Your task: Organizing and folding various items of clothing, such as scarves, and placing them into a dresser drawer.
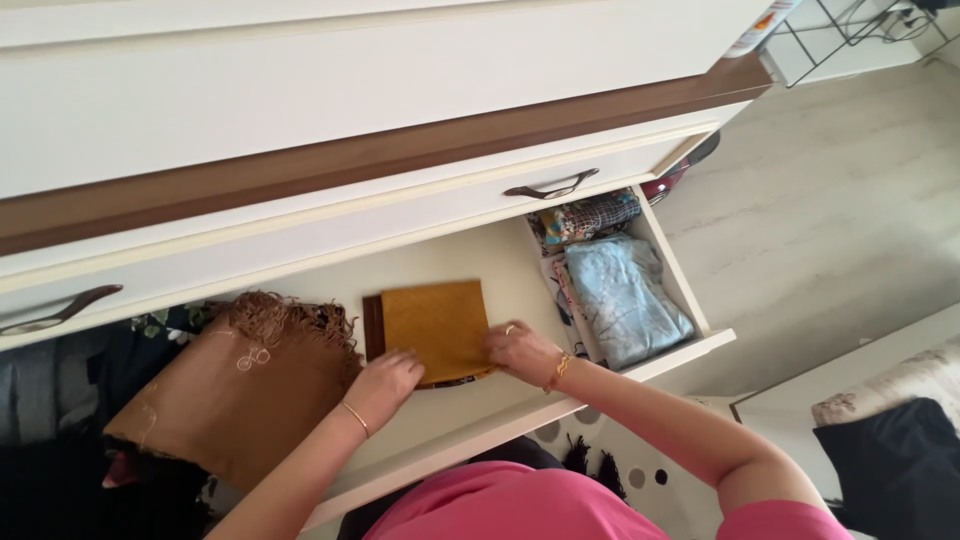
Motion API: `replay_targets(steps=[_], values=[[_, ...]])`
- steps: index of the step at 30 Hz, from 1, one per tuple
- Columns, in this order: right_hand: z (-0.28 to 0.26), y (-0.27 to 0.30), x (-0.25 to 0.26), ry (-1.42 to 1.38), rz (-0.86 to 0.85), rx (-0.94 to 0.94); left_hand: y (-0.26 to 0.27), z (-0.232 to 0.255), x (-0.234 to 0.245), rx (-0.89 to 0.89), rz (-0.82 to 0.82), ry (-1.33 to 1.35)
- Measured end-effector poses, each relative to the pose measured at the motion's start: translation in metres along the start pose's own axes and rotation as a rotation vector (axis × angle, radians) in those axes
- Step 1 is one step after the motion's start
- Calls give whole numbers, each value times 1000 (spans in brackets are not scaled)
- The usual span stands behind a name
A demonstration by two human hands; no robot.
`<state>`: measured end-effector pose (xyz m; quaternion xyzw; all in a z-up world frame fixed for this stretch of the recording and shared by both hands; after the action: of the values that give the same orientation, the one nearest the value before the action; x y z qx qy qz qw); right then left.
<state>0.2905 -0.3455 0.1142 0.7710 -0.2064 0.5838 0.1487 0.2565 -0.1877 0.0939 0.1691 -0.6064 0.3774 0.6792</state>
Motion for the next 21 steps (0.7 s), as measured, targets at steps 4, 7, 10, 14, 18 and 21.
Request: replay_targets(steps=[4, 7, 10, 14, 18, 21], values=[[13, -3, -14, -348, -80, 60, 8, -25, -10, 277, -467, 291], [58, -10, -28, -501, -99, -239, 13, -84, -16, 710, -302, 691], [110, -12, -48, -982, 108, -632, 5, -131, -8, 866, 11, 853], [165, -17, -83, -872, 508, -813, 3, -162, -53, 1006, 159, 1106], [156, -32, -64, -466, 508, -898, -1, -180, -81, 1063, 156, 467], [147, -43, -58, -319, 376, -952, -3, -161, -60, 1163, 56, 352]])
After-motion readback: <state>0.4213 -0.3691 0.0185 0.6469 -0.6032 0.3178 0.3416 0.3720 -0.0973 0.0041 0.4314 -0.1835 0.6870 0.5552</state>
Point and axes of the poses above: each hand's wrist, its own y-axis away from the middle knuckle, its own x-axis out of the back of the hand, z = x × y, the point moved 10 cm from there along -y, towards the middle knuckle, and after that the axes turned 1 degree about -y, right-handed, at the moved point
